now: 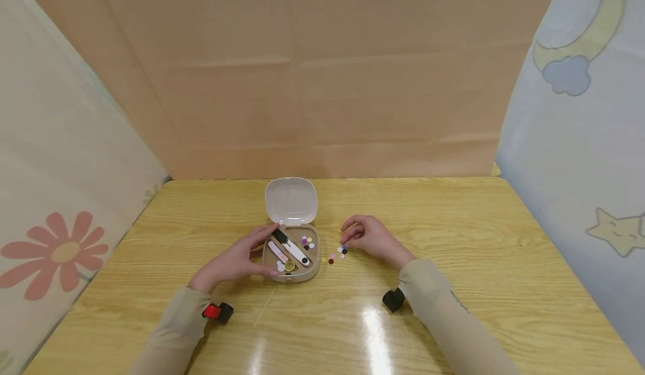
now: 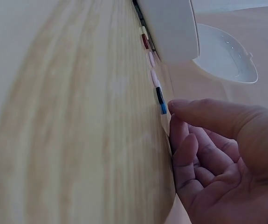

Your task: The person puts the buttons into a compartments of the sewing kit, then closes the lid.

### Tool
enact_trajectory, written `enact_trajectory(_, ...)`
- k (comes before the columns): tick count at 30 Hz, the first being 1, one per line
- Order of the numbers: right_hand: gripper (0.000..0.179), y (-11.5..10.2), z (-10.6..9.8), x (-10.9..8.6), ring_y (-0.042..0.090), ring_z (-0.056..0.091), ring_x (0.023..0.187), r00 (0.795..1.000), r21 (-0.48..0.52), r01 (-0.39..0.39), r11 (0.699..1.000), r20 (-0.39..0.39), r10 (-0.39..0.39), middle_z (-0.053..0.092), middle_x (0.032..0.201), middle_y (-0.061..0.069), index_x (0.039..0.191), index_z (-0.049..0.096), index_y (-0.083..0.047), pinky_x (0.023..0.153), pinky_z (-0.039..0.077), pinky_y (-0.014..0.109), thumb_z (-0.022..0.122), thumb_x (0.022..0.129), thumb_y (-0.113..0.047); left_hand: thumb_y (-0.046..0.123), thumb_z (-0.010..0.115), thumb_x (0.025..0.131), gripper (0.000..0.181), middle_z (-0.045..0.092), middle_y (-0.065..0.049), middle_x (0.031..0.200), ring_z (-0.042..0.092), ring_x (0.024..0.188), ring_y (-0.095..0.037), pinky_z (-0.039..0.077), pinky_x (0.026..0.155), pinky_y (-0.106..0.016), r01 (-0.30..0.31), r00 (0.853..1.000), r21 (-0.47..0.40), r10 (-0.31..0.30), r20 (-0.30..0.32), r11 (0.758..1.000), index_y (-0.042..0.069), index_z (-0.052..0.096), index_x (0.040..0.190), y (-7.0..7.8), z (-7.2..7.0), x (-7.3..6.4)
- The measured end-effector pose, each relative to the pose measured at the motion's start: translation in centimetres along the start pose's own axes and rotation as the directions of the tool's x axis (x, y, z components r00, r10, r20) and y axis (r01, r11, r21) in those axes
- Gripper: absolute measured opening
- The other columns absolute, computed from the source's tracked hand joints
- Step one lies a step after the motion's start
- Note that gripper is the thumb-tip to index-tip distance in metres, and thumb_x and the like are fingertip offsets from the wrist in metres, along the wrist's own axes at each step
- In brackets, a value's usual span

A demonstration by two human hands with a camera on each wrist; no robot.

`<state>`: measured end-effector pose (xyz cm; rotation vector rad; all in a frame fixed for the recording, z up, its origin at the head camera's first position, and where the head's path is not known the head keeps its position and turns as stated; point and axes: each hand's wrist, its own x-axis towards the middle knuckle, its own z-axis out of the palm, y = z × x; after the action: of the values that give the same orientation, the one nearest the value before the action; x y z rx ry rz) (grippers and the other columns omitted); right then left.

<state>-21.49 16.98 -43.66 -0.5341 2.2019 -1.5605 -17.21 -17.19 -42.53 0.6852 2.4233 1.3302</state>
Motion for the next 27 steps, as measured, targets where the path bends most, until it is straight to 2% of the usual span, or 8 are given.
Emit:
enact_trajectory(7, 0.031, 0.0, 0.1, 0.1, 0.029, 0.065, 0.087, 1.000, -0.051, 0.025, 0.998, -0.002, -0.025, 0.068, 0.094, 0.021, 0.113, 0.054, 0.011, 0.071, 0.052, 0.026, 0.065, 0.084, 0.009, 0.021, 0.085, 0.072, 0.100, 0.024, -0.009, 0.153, 0.027, 0.138, -0.027, 0.033, 0.108, -0.044, -0.008, 1.000, -0.023, 0.008, -0.006, 1.000, 0.012, 0.025, 0.152, 0.4, 0.2, -0.1)
enact_trajectory(15, 0.032, -0.1, 0.2, 0.2, 0.027, 0.064, 0.084, 1.000, -0.103, 0.022, 0.994, -0.020, -0.024, 0.068, 0.092, 0.017, 0.112, 0.056, 0.009, 0.070, 0.053, 0.026, 0.068, 0.082, 0.008, 0.011, 0.084, 0.074, 0.097, 0.021, -0.020, 0.153, 0.025, 0.138, -0.034, 0.031, 0.108, -0.050, -0.004, 1.000, -0.067, 0.005, 0.012, 0.998, 0.000, 0.024, 0.150, 3.3, -0.3, -0.8)
enact_trajectory(27, 0.030, 0.1, 0.2, 0.4, 0.024, 0.061, 0.080, 0.999, -0.134, 0.043, 0.990, -0.002, -0.044, 0.066, 0.089, 0.015, 0.109, 0.058, 0.008, 0.068, 0.053, 0.025, 0.069, 0.082, 0.009, 0.013, 0.083, 0.074, 0.097, 0.021, -0.019, 0.153, 0.024, 0.138, -0.032, 0.030, 0.109, -0.050, 0.010, 1.000, -0.061, -0.009, 0.012, 0.998, 0.002, 0.024, 0.150, 3.5, -0.3, -0.9)
